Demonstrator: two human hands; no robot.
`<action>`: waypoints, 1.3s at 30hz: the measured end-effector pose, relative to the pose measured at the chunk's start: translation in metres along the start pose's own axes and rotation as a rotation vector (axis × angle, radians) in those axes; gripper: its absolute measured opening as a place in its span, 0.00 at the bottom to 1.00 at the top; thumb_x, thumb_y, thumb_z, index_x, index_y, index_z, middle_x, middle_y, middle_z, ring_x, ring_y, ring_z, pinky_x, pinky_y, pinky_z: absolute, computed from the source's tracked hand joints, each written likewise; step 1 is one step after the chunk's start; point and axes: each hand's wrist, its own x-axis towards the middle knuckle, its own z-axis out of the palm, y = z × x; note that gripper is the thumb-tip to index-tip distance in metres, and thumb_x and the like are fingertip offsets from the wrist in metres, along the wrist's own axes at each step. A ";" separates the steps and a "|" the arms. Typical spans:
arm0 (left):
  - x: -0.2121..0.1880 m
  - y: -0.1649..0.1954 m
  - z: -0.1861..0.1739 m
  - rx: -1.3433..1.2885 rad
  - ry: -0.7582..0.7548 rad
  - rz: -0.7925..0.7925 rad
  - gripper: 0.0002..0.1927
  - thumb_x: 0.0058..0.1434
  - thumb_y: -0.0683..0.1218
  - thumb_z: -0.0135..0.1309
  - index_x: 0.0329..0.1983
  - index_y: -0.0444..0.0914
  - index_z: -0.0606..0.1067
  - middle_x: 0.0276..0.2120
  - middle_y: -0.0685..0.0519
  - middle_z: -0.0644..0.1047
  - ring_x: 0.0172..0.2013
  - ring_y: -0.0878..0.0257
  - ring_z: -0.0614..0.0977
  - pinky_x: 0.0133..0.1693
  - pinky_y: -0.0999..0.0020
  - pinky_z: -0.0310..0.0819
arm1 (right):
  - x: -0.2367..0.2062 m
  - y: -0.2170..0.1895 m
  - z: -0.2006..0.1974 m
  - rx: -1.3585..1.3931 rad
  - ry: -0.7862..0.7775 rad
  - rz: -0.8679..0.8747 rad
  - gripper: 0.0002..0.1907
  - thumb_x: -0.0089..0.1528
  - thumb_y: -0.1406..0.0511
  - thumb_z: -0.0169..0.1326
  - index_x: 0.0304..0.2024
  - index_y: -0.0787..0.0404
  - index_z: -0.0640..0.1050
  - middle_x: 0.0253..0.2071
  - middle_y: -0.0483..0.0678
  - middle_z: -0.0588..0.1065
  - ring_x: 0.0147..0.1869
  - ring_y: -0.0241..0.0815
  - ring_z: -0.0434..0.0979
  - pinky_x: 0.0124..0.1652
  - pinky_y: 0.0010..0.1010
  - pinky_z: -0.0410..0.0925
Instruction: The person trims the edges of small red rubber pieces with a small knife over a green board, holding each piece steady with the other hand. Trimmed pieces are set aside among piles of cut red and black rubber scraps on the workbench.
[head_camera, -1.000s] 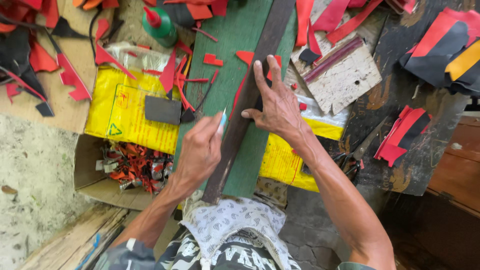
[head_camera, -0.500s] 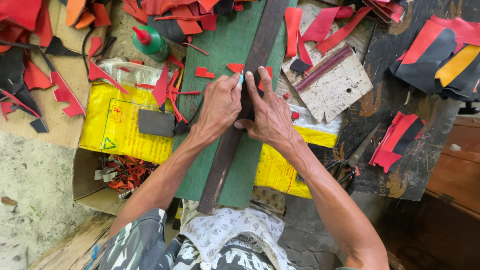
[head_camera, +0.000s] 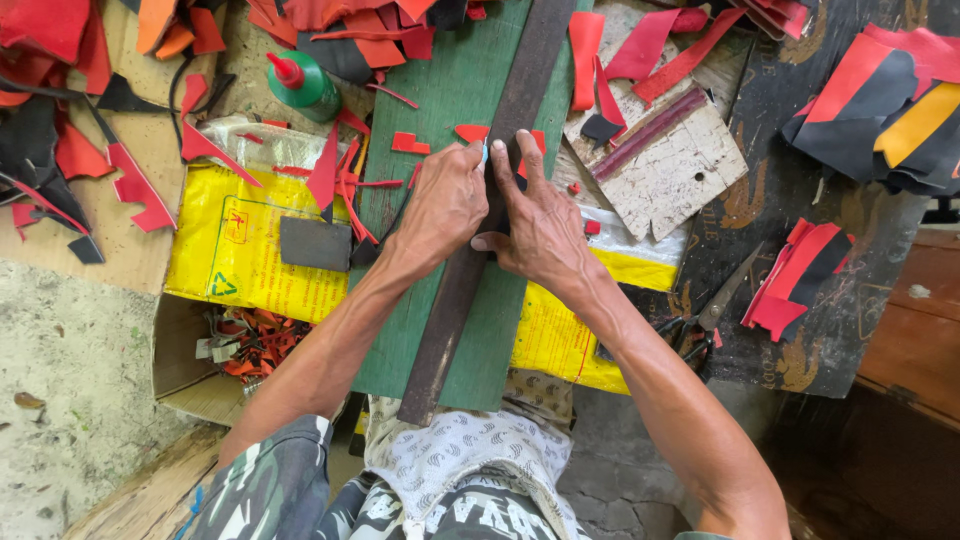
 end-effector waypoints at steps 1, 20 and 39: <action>-0.002 -0.001 0.001 -0.003 -0.020 -0.021 0.08 0.66 0.37 0.47 0.41 0.26 0.75 0.31 0.33 0.76 0.37 0.37 0.78 0.38 0.45 0.71 | -0.001 -0.001 0.000 0.000 0.014 -0.013 0.64 0.42 0.54 0.77 0.74 0.61 0.56 0.74 0.67 0.50 0.49 0.70 0.78 0.45 0.54 0.71; -0.039 0.010 -0.008 0.012 0.021 0.061 0.10 0.65 0.34 0.48 0.48 0.24 0.72 0.32 0.35 0.73 0.36 0.37 0.76 0.38 0.46 0.69 | 0.000 -0.002 0.005 -0.092 -0.004 0.006 0.64 0.40 0.62 0.74 0.74 0.64 0.55 0.73 0.69 0.50 0.47 0.70 0.77 0.42 0.54 0.72; -0.091 0.036 -0.034 0.024 -0.161 -0.159 0.11 0.65 0.34 0.48 0.51 0.27 0.72 0.33 0.35 0.72 0.36 0.36 0.76 0.39 0.47 0.70 | -0.001 -0.013 0.005 -0.112 -0.039 0.043 0.64 0.43 0.56 0.75 0.73 0.66 0.55 0.74 0.70 0.47 0.49 0.72 0.76 0.44 0.56 0.71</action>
